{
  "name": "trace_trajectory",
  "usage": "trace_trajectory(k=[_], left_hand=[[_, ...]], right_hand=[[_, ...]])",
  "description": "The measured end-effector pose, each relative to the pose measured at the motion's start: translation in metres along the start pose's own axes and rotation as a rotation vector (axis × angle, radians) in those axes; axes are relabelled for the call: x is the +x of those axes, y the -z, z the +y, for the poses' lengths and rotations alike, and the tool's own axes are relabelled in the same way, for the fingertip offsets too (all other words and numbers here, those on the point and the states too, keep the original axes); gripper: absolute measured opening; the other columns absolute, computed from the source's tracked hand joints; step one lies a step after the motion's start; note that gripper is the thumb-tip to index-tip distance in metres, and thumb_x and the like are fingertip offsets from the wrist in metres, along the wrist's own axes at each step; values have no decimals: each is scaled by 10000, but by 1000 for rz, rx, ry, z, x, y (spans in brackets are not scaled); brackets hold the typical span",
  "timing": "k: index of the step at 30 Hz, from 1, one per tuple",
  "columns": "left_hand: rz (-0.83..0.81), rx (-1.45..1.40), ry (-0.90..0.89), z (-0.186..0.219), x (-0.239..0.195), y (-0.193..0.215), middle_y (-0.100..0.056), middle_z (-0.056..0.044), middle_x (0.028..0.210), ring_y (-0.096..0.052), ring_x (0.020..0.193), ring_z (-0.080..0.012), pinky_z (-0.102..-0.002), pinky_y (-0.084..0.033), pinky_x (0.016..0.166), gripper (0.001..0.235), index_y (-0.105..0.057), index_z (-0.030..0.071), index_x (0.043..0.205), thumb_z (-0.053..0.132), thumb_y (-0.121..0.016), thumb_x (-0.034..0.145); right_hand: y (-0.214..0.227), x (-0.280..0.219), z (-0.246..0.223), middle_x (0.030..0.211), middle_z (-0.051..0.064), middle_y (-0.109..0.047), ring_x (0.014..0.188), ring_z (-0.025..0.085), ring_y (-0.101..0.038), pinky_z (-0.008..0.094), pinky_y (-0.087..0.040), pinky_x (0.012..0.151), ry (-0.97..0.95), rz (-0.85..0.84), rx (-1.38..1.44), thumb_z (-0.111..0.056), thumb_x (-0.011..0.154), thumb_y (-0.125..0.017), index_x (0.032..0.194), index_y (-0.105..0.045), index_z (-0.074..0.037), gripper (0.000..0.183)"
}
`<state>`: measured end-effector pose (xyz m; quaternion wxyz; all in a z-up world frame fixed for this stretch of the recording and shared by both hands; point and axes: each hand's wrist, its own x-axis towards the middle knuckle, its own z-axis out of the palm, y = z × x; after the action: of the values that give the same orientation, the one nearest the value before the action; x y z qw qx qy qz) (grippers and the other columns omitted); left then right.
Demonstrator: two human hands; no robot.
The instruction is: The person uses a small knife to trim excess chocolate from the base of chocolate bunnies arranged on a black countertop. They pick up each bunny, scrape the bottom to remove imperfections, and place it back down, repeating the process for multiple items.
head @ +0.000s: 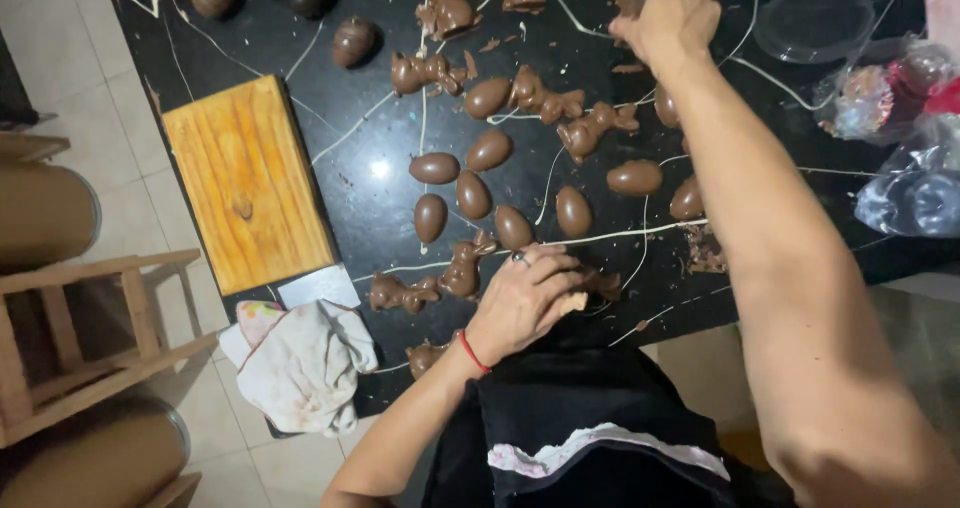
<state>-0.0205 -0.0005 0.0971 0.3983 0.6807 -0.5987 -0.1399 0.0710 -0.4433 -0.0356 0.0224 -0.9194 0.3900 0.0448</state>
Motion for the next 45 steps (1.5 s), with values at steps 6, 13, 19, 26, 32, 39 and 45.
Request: trace_trajectory(k=[6, 13, 19, 26, 32, 39, 45], left_hand=[[-40, -202, 89, -9, -1, 9, -745, -122, 1247, -704, 1168, -331, -461, -528, 1025, 376, -724, 26, 1199, 339, -518, 1163], [371, -1091, 691, -37, 58, -12, -744, -100, 1382, -692, 1280, -200, -402, -618, 1039, 484, -694, 91, 1368, 475, -614, 1085], [460, -1474, 794, -60, 104, -78, -526, -190, 1643, -523, 1498, -336, -529, -499, 1157, 796, -431, 58, 1672, 614, -494, 1106], [373, -1574, 829, -28, 67, -98, -561, -187, 1497, -671, 1277, -350, -520, -655, 972, 685, -409, -27, 1651, 495, -380, 1209], [547, -1469, 934, -15, 31, -54, -694, -46, 1329, -677, 1151, -205, -456, -725, 805, 341, -685, 96, 1346, 312, -717, 1085], [478, -1359, 988, -23, -39, -103, -757, -59, 1112, -754, 900, -201, -387, -726, 648, 256, -730, 94, 1213, 268, -809, 1042], [467, -1342, 894, 35, -37, -120, -775, -72, 1059, -760, 812, -158, -301, -706, 593, 360, -696, 34, 1282, 197, -845, 997]], right_hand=[[10, 11, 8, 1172, 206, -810, 1045, 468, -771, 595, -596, 797, 36, -16, 11, -603, 899, -903, 1289, -769, -133, 625], [112, -88, 8, 933, 22, -672, 818, 226, -590, 450, -408, 698, 6, -325, 574, -524, 979, -847, 976, -680, -230, 339], [133, -243, -16, 990, 88, -693, 918, 327, -659, 504, -512, 774, 45, -127, 546, -456, 891, -857, 1024, -680, -147, 381], [145, -334, 25, 1145, 213, -739, 1189, 487, -693, 611, -559, 976, 11, -56, 758, -499, 1033, -835, 1315, -710, -65, 533], [37, -406, 114, 1085, 224, -689, 1076, 500, -720, 569, -567, 892, 33, 49, 495, -277, 1230, -539, 1257, -689, -67, 260], [-9, -440, 93, 1070, 250, -790, 853, 316, -776, 487, -639, 836, -143, -241, 1367, -126, 1172, -544, 1122, -660, 4, 181], [-35, -401, 116, 1532, 342, -615, 1354, 496, -680, 635, -595, 1069, -44, -224, 1997, -83, 1120, -504, 1164, -630, 38, 180]])
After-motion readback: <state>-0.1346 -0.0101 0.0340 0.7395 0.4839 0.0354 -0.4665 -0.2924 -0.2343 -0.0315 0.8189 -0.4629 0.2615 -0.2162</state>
